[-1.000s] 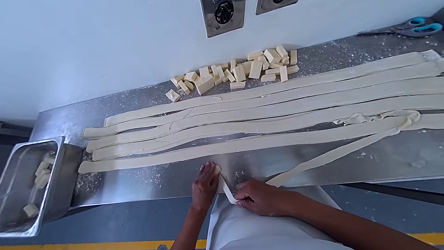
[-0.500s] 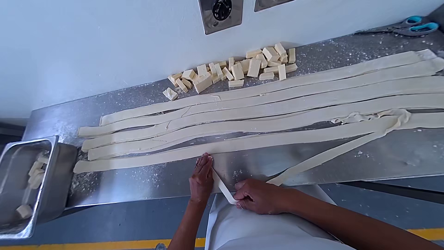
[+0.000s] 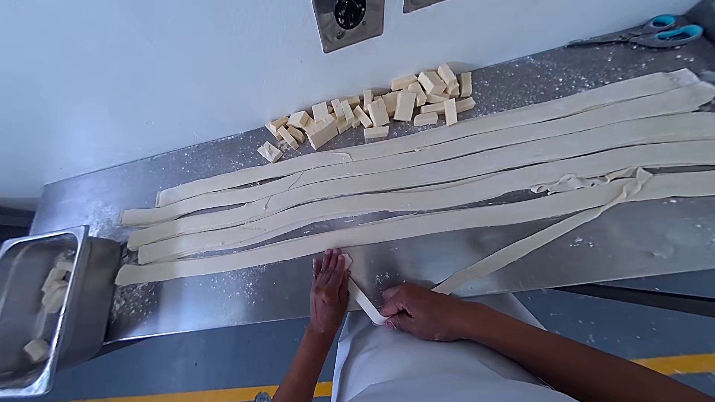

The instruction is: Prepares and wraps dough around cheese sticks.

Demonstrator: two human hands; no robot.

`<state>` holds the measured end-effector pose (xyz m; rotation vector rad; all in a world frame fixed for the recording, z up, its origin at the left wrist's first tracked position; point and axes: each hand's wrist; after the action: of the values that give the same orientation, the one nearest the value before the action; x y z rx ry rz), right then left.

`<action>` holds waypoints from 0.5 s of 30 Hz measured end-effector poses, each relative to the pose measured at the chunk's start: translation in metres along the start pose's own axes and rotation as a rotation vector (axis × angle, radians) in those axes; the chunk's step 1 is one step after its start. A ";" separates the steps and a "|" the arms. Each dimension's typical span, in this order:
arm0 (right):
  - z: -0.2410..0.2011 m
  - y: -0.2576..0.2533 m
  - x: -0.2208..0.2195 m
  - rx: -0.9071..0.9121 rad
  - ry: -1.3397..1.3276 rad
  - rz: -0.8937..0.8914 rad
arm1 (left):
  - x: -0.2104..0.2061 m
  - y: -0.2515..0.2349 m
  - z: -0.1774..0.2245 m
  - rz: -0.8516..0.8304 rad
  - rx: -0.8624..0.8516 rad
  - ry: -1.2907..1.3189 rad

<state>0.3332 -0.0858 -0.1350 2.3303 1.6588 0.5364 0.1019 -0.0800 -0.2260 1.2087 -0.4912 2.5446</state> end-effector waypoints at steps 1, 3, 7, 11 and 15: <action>0.001 0.001 0.000 -0.010 -0.010 0.003 | 0.002 0.003 0.002 -0.034 -0.031 0.019; 0.004 0.001 -0.002 -0.014 -0.038 -0.010 | 0.007 0.007 0.005 -0.065 -0.027 0.080; 0.004 0.002 -0.003 -0.015 -0.069 -0.019 | -0.003 0.007 0.007 -0.040 0.031 0.031; 0.006 0.005 -0.002 -0.041 -0.078 -0.019 | -0.005 0.000 0.004 0.022 0.026 0.018; 0.009 0.005 -0.001 -0.068 -0.101 -0.042 | -0.003 0.005 0.004 -0.043 -0.068 -0.047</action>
<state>0.3407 -0.0885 -0.1414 2.2310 1.6147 0.4510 0.1042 -0.0864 -0.2269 1.2437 -0.5518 2.4486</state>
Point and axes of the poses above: each hand's wrist, its own y-axis away from the middle knuckle, its own x-axis out of the back of the hand, z = x × y, and after that the axes turned 12 degrees about -z, right-handed
